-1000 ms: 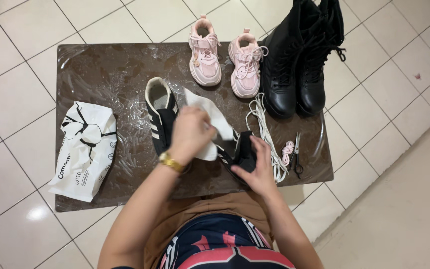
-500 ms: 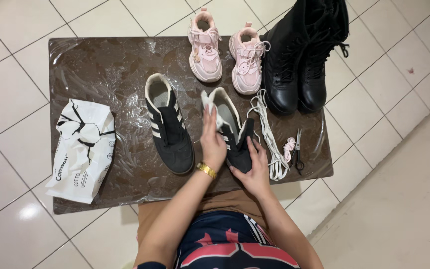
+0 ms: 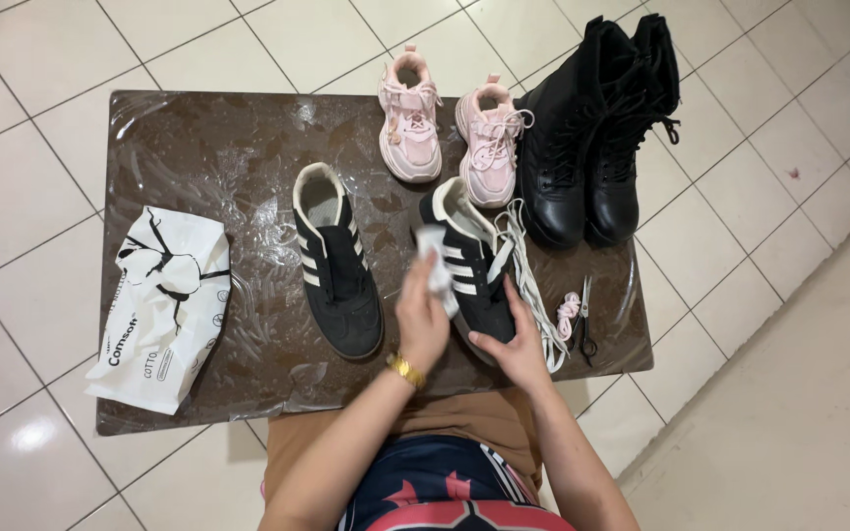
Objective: The person wipes a pair of black sneakers with white stripes using a white wipe. They clean the exterior and interior of both shoes, turning them over to reach different areas. The laces remain removed and lie on the table throughout the clip.
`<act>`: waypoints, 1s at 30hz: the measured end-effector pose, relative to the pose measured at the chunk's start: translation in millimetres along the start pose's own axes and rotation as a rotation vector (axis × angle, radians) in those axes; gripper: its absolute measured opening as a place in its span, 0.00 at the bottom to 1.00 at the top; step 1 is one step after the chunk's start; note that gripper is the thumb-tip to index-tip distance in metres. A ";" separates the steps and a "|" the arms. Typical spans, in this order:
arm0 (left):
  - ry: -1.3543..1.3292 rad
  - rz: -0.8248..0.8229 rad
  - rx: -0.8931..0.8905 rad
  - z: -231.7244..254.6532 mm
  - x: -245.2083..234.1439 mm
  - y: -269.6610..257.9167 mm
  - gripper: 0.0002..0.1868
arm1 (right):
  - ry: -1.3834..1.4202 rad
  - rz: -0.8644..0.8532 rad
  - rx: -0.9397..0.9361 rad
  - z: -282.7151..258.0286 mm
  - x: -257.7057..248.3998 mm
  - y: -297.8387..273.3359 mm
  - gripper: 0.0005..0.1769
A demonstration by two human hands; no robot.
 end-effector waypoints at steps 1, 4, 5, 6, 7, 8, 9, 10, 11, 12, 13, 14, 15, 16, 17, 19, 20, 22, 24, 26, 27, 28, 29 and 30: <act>0.005 0.059 -0.025 -1.6 -4.5 14.0 0.37 | -0.056 0.004 -0.032 -0.3 -0.9 -1.6 0.61; 0.041 0.087 -0.018 -5.6 1.2 54.4 0.35 | -0.174 0.008 -0.089 4.2 -0.4 -9.9 0.60; 0.075 0.030 -0.025 -7.9 9.2 61.1 0.35 | -0.176 0.007 -0.089 6.8 0.7 -10.8 0.59; 0.108 -0.027 -0.034 -8.7 16.6 60.1 0.35 | -0.178 0.007 -0.089 8.5 0.5 -12.3 0.59; 0.110 -0.028 0.011 -5.9 20.4 62.4 0.38 | -0.188 0.008 -0.098 8.8 1.8 -8.5 0.59; 0.113 -0.030 0.055 -1.1 24.8 58.1 0.40 | -0.197 0.009 -0.107 8.6 2.4 -5.7 0.58; 0.112 -0.039 0.103 3.8 29.3 51.3 0.42 | -0.206 0.019 -0.113 8.9 2.1 -4.0 0.58; 0.105 -0.062 0.134 5.1 32.8 47.9 0.42 | -0.188 0.024 -0.109 10.3 3.2 -0.7 0.57; 0.097 -0.085 0.153 6.6 35.7 38.4 0.43 | -0.172 0.021 -0.097 12.6 3.8 -2.7 0.57; 0.089 -0.108 0.172 7.0 38.0 32.1 0.43 | -0.156 0.018 -0.085 15.0 5.2 -4.1 0.56; 0.121 -0.132 0.205 8.5 38.8 24.0 0.43 | -0.140 0.014 -0.063 17.9 6.7 -7.0 0.56; 0.154 -0.156 0.238 10.6 39.2 15.8 0.42 | -0.124 0.010 -0.041 20.2 7.8 -9.1 0.56; 0.186 -0.179 0.277 12.7 39.5 12.9 0.42 | -0.106 0.010 -0.024 21.1 9.0 -7.6 0.56; 0.186 -0.199 0.305 15.0 38.7 9.1 0.40 | -0.121 0.006 -0.027 19.5 9.6 -7.6 0.56; 0.187 -0.221 0.334 17.1 38.3 6.9 0.39 | -0.135 0.004 -0.030 17.5 10.0 -6.0 0.56; 0.203 -0.260 0.375 19.2 37.6 -1.0 0.37 | -0.160 0.010 -0.049 12.3 10.2 -6.3 0.57; 0.218 -0.277 0.387 18.4 37.2 -5.9 0.36 | -0.172 0.019 -0.064 9.5 10.5 -7.2 0.57; 0.245 -0.301 0.411 16.2 36.1 -15.6 0.35 | -0.188 0.029 -0.074 5.4 11.9 -8.3 0.57; 0.267 -0.317 0.435 14.5 33.4 -27.6 0.35 | -0.195 0.030 -0.060 3.3 15.9 -13.0 0.58; 0.316 -0.319 0.436 12.8 30.3 -35.3 0.34 | -0.256 0.054 -0.054 0.2 20.7 -15.7 0.57; 0.342 -0.322 0.438 12.7 28.1 -39.1 0.34 | -0.284 0.067 -0.051 -1.4 23.3 -17.1 0.57; 0.360 -0.317 0.427 12.9 25.9 -43.1 0.34 | -0.309 0.092 -0.065 -4.3 25.4 -18.4 0.56; 0.380 -0.314 0.414 13.9 23.2 -49.0 0.34 | -0.332 0.115 -0.078 -7.3 28.3 -20.6 0.54; 0.400 -0.310 0.401 14.8 20.4 -53.7 0.33 | -0.355 0.138 -0.091 -10.2 30.4 -22.3 0.53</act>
Point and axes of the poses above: each hand's wrist, its own y-axis towards the middle knuckle, its own x-axis out of the palm, z = x × y, the point moved 8 cm from there along y, towards the middle knuckle, and after that the axes turned 3 degrees about -y, right-handed, at the moved point
